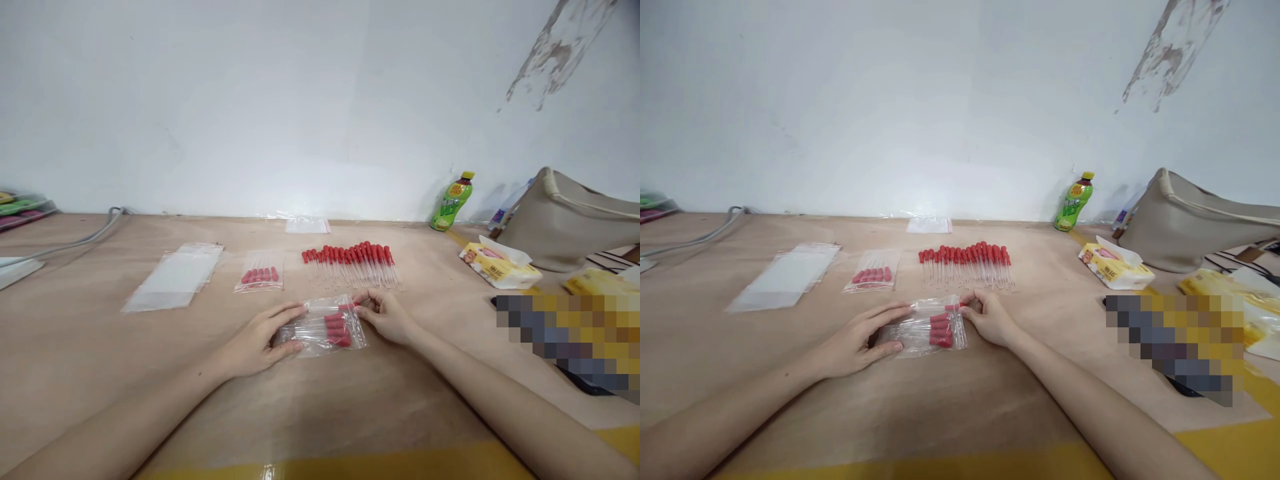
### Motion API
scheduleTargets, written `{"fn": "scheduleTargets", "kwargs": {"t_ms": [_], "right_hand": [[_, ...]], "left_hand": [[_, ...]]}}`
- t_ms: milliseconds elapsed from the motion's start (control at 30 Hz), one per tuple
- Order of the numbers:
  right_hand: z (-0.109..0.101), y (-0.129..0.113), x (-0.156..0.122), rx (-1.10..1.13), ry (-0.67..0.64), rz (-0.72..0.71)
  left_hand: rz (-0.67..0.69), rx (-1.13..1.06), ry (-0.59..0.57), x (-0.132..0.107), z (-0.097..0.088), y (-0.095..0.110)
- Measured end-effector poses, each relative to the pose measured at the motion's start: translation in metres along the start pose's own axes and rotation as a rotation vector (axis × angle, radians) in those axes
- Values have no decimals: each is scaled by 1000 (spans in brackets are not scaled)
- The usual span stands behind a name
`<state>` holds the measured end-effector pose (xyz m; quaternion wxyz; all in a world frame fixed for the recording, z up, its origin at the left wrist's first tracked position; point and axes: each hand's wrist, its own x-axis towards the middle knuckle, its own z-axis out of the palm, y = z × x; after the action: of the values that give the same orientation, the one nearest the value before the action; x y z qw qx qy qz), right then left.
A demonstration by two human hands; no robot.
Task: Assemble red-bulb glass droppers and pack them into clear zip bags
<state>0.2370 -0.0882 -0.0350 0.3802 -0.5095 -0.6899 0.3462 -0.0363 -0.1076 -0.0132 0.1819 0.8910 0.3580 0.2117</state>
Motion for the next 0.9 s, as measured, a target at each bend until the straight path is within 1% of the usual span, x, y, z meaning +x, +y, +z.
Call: {"fn": "scheduleTargets", "kwargs": {"t_ms": [67, 133, 267, 333, 400, 433, 500, 567, 600, 667, 733, 800, 833, 900], "right_hand": [[-3, 0, 0, 9, -58, -27], [-3, -2, 1, 23, -70, -27], [4, -8, 4, 135, -106, 12], [10, -8, 6, 180, -97, 53], [14, -5, 8, 144, -40, 66], [15, -3, 9, 100, -16, 46], [15, 0, 8, 10, -9, -41], [12, 1, 7, -25, -52, -119], [9, -1, 6, -13, -75, -123], [3, -4, 5, 72, -96, -53], [-2, -9, 4, 177, -82, 81], [-3, -12, 4, 231, -79, 205], [-2, -14, 4, 240, -107, 244], [3, -16, 3, 239, -188, 266]], "left_hand": [[1, 0, -4, 0, 0, 0], [1, 1, -13, 1, -1, 1], [-6, 8, -35, 1, -1, 1], [-10, 9, -39, 1, -1, 0], [-7, 6, -41, 0, 0, 0], [-5, 4, -40, 0, 0, -1], [-5, 1, -41, -1, 0, -2], [-10, -1, -37, -1, 0, -2], [-14, 0, -37, -1, 1, -3], [-13, 1, -42, -1, 1, -3], [-3, -1, -48, -1, 0, -3], [12, -10, -50, 0, 0, -3], [17, -16, -49, 0, -1, -2], [22, -23, -51, 1, -2, -1]]}}
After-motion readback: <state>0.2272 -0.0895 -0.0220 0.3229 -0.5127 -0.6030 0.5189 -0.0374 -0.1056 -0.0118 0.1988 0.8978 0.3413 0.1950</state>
